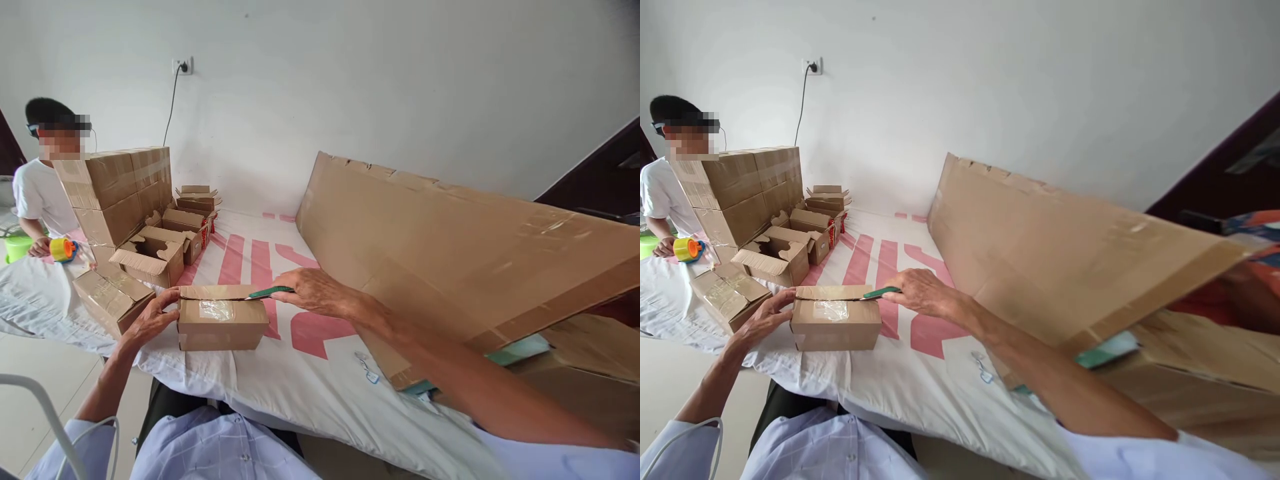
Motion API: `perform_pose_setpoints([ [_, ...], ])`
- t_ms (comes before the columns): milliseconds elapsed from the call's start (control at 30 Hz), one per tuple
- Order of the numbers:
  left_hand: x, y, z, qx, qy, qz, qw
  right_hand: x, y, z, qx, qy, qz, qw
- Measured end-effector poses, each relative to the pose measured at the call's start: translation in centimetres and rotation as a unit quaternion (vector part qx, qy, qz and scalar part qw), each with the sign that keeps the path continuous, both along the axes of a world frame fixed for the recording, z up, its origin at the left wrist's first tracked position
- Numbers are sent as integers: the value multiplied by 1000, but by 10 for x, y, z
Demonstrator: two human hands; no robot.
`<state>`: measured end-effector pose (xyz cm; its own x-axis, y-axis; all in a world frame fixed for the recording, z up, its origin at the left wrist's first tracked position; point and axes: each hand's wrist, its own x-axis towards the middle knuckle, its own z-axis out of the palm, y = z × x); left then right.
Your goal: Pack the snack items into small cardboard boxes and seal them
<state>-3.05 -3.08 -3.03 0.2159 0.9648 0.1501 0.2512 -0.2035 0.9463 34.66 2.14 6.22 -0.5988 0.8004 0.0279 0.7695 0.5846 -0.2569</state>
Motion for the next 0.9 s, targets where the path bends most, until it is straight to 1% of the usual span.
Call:
perform_pose_setpoints([
  [67, 2, 0, 1, -5, -3, -12, 1000, 22, 1, -3, -9, 29, -24, 999],
  [133, 3, 0, 0, -7, -10, -17, 1000, 38, -1, -1, -19, 89, -50, 995],
  [233, 5, 0, -2, -17, -31, -4, 999, 50, -9, 0, -5, 202, -83, 976],
  [300, 5, 0, -3, -32, -38, 0, 999, 54, -16, -9, 21, 261, -118, 958],
  [333, 4, 1, -3, -38, -33, -1, 999, 55, -18, -18, 34, 284, -143, 948],
  [367, 4, 1, -2, -39, -24, -2, 999, 57, -20, -31, 48, 301, -170, 937],
  [433, 3, 2, 0, -28, -1, 1, 1000, 61, -23, -69, 77, 321, -218, 918],
  [533, 1, 3, 4, -14, 17, 9, 1000, 66, -28, -142, 140, 306, -285, 898],
  [567, 0, 3, 6, -14, 19, 11, 1000, 67, -30, -167, 144, 287, -305, 896],
  [600, -1, 3, 7, -15, 21, 12, 1000, 67, -33, -189, 133, 264, -319, 901],
  [633, -2, 3, 8, -17, 24, 13, 999, 67, -35, -208, 126, 243, -344, 898],
  [667, -3, 2, 8, -20, 27, 14, 999, 66, -37, -223, 119, 221, -364, 897],
  [700, -4, 2, 9, -23, 29, 13, 999, 66, -37, -234, 116, 201, -381, 895],
  [733, -6, 3, 9, -28, 30, 9, 999, 65, -37, -241, 117, 187, -394, 892],
  [767, -7, 3, 8, -35, 31, 2, 999, 64, -36, -242, 121, 184, -400, 890],
  [800, -9, 5, 8, -41, 33, -8, 999, 63, -33, -240, 125, 197, -396, 888],
  [867, -12, 8, 8, -47, 41, -35, 997, 57, -28, -225, 110, 278, -363, 883],
  [900, -13, 10, 8, -47, 51, -47, 996, 52, -25, -214, 85, 336, -336, 876],
])
